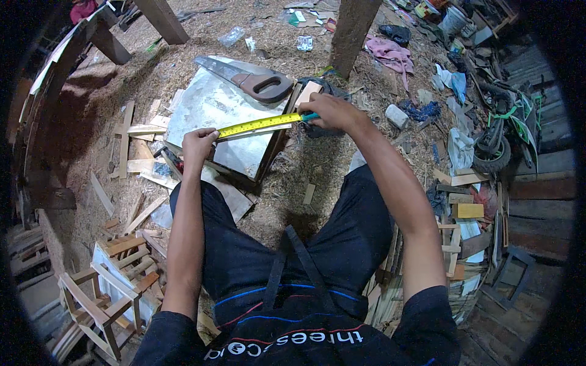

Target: Measure, cut, and assemble small wooden pieces to create a frame structure.

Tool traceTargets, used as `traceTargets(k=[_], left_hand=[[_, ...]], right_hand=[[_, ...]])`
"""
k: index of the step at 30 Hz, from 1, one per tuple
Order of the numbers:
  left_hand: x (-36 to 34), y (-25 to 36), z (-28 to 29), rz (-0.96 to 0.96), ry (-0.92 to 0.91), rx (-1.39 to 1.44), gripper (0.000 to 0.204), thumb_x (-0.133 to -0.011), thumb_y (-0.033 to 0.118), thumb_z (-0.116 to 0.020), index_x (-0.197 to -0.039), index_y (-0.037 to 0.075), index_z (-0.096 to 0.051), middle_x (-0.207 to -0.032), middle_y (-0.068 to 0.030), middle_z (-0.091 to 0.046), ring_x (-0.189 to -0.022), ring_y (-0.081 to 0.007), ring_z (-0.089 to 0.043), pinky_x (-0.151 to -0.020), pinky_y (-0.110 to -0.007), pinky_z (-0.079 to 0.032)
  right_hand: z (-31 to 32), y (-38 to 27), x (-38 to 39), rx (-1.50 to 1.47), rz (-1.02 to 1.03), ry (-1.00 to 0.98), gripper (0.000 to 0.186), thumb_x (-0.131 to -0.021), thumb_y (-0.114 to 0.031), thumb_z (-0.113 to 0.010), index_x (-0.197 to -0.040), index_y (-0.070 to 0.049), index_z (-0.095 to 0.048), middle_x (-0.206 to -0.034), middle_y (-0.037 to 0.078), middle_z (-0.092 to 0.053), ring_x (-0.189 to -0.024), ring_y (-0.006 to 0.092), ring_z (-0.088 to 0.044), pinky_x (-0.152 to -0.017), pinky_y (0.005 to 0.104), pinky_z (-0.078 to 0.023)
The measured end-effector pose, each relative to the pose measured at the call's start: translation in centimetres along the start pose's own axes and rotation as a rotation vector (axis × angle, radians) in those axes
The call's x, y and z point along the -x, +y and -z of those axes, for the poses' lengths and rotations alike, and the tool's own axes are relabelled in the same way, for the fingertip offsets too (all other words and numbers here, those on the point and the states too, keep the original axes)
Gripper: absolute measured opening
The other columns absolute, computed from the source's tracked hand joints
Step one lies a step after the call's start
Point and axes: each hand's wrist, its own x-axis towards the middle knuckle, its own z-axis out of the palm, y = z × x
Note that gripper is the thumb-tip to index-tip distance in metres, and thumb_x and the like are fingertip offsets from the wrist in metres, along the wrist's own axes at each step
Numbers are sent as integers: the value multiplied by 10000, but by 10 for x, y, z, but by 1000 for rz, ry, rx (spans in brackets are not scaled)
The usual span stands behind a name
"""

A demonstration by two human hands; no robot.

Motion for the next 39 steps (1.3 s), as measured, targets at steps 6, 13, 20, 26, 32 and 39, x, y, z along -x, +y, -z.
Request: traceTargets(k=[6, 13, 20, 26, 32, 39], left_hand=[[1, -1, -5, -50, 39, 160, 253, -777, 150, -785, -1001, 32, -772, -787, -95, -739, -688, -144, -685, -660, -283, -532], [-6, -11, -7, -27, -6, 219, 240, -788, 124, -779, -1004, 19, -769, -741, -64, -717, -642, -118, -646, -623, -269, -512], [-4, -10, -10, -67, 8, 186, 243, -843, 122, -767, -1066, 27, -754, -741, -28, -685, -568, -82, -579, -516, -247, -454], [0, -6, -7, -58, 24, 161, 232, -801, 144, -767, -1014, 52, -772, -769, -67, -718, -667, -119, -658, -627, -272, -522], [-3, -10, -6, -68, 14, 185, 229, -822, 130, -767, -1034, 41, -764, -748, -39, -696, -625, -98, -619, -589, -258, -492], [-4, -5, -4, -62, -24, 184, 217, -800, 118, -771, -1000, 35, -768, -745, -67, -710, -669, -124, -657, -638, -274, -518]], right_hand=[[-2, -22, 3, -30, -94, -55, 468, -808, -93, -749, -1246, -210, -632, -1092, 130, -586, -1096, 339, -590, -917, 461, -481], [-3, -29, 7, 62, -136, -46, 494, -806, -77, -728, -1262, -244, -638, -1108, 125, -583, -1112, 340, -589, -920, 467, -502], [-13, -25, 10, 128, -147, -30, 437, -845, -81, -653, -1243, -263, -650, -1122, 139, -565, -1107, 349, -591, -909, 479, -511], [-17, -37, 6, 223, -134, -27, 388, -928, -154, -547, -1262, -323, -649, -1124, 137, -560, -1071, 374, -603, -880, 476, -531], [-10, -53, -3, 245, -74, -85, 382, -930, -132, -531, -1225, -321, -685, -1133, 131, -565, -1052, 394, -607, -864, 471, -557], [-14, -48, -16, 238, -44, -101, 367, -898, -103, -547, -1187, -257, -711, -1177, 130, -570, -1062, 374, -610, -880, 475, -555]])
